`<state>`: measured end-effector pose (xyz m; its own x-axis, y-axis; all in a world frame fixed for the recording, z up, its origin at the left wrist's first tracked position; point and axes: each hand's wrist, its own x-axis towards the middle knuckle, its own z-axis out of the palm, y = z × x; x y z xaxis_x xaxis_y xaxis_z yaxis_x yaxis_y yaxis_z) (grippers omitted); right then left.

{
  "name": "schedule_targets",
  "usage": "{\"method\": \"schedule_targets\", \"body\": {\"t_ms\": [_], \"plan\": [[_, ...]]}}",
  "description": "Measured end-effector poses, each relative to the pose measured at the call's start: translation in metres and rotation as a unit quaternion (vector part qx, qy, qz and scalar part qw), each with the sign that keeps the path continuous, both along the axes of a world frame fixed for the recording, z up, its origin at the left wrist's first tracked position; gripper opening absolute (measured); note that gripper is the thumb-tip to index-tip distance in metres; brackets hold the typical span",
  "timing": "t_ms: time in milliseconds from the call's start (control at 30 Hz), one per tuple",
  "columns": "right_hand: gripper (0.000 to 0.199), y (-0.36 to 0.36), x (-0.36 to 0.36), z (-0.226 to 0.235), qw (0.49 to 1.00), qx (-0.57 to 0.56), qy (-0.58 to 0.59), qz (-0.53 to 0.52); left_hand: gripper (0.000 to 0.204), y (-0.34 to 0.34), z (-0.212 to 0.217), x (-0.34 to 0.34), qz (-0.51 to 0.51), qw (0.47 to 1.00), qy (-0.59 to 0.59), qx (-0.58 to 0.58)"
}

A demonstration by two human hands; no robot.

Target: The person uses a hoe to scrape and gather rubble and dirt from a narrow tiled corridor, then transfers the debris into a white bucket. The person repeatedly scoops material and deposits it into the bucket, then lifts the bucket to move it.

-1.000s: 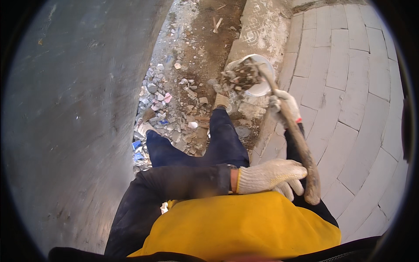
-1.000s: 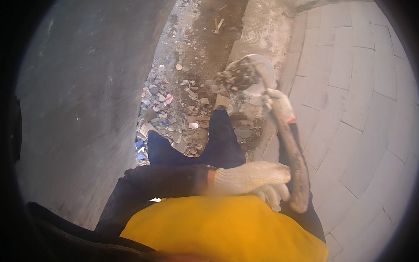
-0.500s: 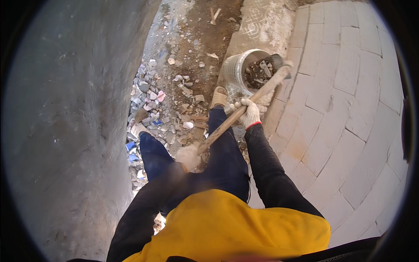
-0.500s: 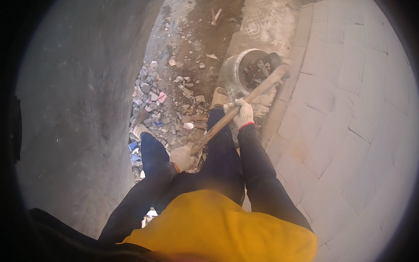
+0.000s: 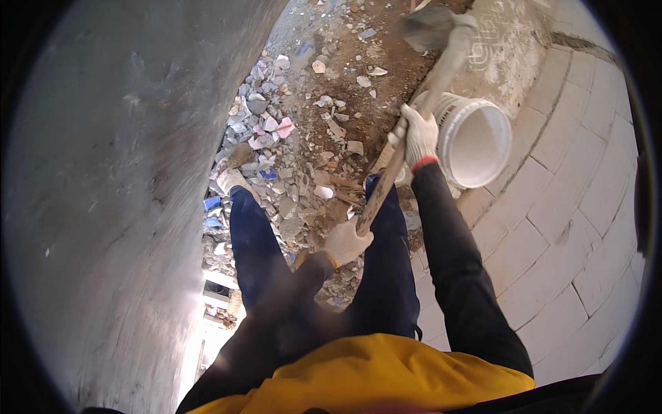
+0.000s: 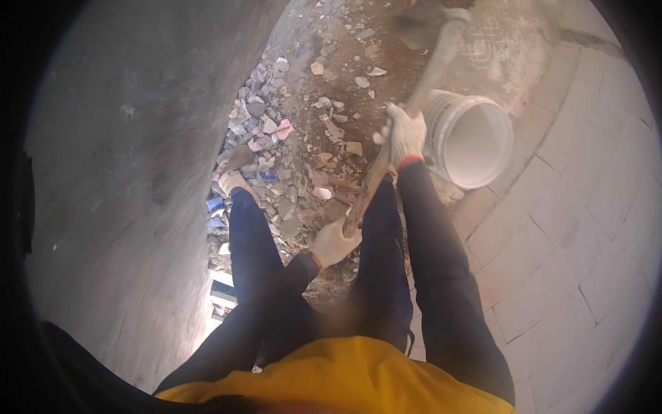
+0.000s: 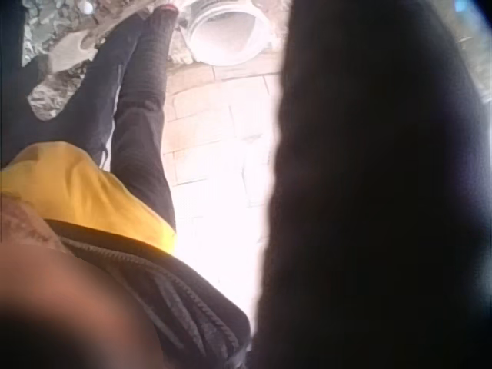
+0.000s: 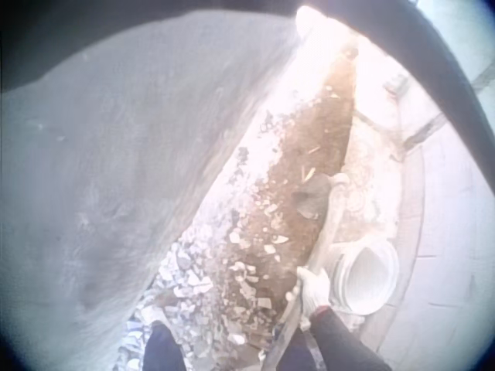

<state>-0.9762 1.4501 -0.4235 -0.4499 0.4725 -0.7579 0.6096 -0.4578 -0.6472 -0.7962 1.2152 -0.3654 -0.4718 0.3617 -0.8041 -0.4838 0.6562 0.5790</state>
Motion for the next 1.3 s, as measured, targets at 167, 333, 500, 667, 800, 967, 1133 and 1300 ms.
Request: {"method": "schedule_targets", "body": {"t_ms": [167, 333, 500, 667, 800, 967, 1133, 1300], "plan": [[0.021, -0.072, -0.041, -0.184, 0.998, 0.014, -0.05, 0.029, 0.044, -0.055, -0.118, -0.04, 0.071, 0.992, -0.091, -0.042], [0.021, -0.153, 0.025, -0.27, 0.989, 0.039, -0.127, 0.071, 0.055, -0.128, -0.13, -0.026, 0.067, 0.974, -0.192, -0.098], [0.014, -0.181, 0.088, -0.228, 0.955, -0.035, -0.225, 0.189, 0.053, -0.133, -0.041, 0.015, 0.139, 0.939, -0.302, -0.085], [0.015, -0.263, 0.116, -0.229, 0.39, 0.295, -0.042, 0.871, 0.036, -0.176, 0.034, 0.018, 0.332, 0.83, -0.436, -0.103], [0.022, -0.312, 0.165, -0.209, 0.409, 0.255, -0.012, 0.876, 0.027, -0.195, 0.095, 0.021, 0.411, 0.776, -0.468, -0.094], [0.033, -0.344, 0.211, -0.15, 0.886, 0.021, -0.176, 0.429, 0.025, -0.197, 0.147, 0.02, 0.409, 0.765, -0.49, -0.085], [0.024, -0.308, 0.195, -0.156, 0.852, -0.21, -0.284, 0.386, 0.025, -0.172, 0.152, 0.017, 0.44, 0.777, -0.449, 0.034], [0.017, -0.245, 0.16, -0.126, 0.877, -0.303, -0.282, 0.243, 0.014, -0.134, 0.175, -0.001, 0.552, 0.601, -0.567, 0.109]]}}
